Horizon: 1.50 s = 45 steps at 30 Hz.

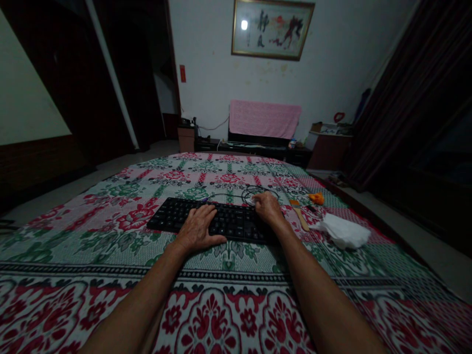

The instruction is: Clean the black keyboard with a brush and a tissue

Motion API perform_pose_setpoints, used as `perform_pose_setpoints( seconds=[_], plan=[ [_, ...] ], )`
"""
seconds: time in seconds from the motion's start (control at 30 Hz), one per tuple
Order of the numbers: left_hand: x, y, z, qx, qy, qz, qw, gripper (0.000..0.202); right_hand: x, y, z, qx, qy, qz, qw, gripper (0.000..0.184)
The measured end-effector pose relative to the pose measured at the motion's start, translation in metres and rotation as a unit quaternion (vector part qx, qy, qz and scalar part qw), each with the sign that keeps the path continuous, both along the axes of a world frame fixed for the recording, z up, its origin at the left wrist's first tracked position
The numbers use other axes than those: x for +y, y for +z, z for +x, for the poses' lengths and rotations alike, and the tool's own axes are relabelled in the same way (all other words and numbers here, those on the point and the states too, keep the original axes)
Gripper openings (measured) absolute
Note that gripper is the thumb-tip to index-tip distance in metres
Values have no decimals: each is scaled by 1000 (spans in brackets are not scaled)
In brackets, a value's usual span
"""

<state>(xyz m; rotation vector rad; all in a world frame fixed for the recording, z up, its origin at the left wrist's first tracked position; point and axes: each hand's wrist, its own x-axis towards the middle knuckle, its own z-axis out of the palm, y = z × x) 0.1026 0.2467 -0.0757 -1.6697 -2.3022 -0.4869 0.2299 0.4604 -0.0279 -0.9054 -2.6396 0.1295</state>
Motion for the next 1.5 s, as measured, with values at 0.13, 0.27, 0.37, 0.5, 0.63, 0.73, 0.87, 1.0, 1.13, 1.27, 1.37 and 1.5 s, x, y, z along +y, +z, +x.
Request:
perform_pose_setpoints(
  seconds=[0.13,0.27,0.37,0.5,0.63,0.73,0.87,1.0,1.13,1.27,1.37,1.5],
  plan=[
    [1,-2,-1,2,3,-4,1000,85,1,-1,1,-16,22,-8,1000,37],
    [1,-3,-3,7,0,-4,1000,86,-6,-4,-3,-42,58,-24,997,34],
    [1,-3,-3,7,0,-3,1000,86,-3,0,-2,-61,73,-47,994,30],
    [0,-2,-2,5,1,-3,1000,85,5,9,3,-58,67,-62,994,25],
    [0,-1,-2,3,-3,0,1000,85,7,7,5,-18,33,-34,999,37],
    [0,-1,-1,-4,-6,4,1000,85,3,0,2,-21,36,-28,999,36],
    [0,0,-1,-8,-11,13,1000,83,-1,-2,0,-44,45,-47,997,30],
    [0,1,0,-4,-9,11,1000,84,4,5,3,-56,43,-78,994,22],
    [0,-1,-2,-3,-6,6,1000,86,10,7,6,-20,7,-61,998,33],
    [0,-2,-2,-6,-7,0,1000,86,7,1,6,-14,14,-39,999,36],
    [1,-2,-2,-5,-5,-4,1000,84,3,-2,5,-31,37,-40,998,33],
    [1,-1,-1,-4,-2,0,1000,84,5,2,6,-48,60,-63,995,29]
  ],
)
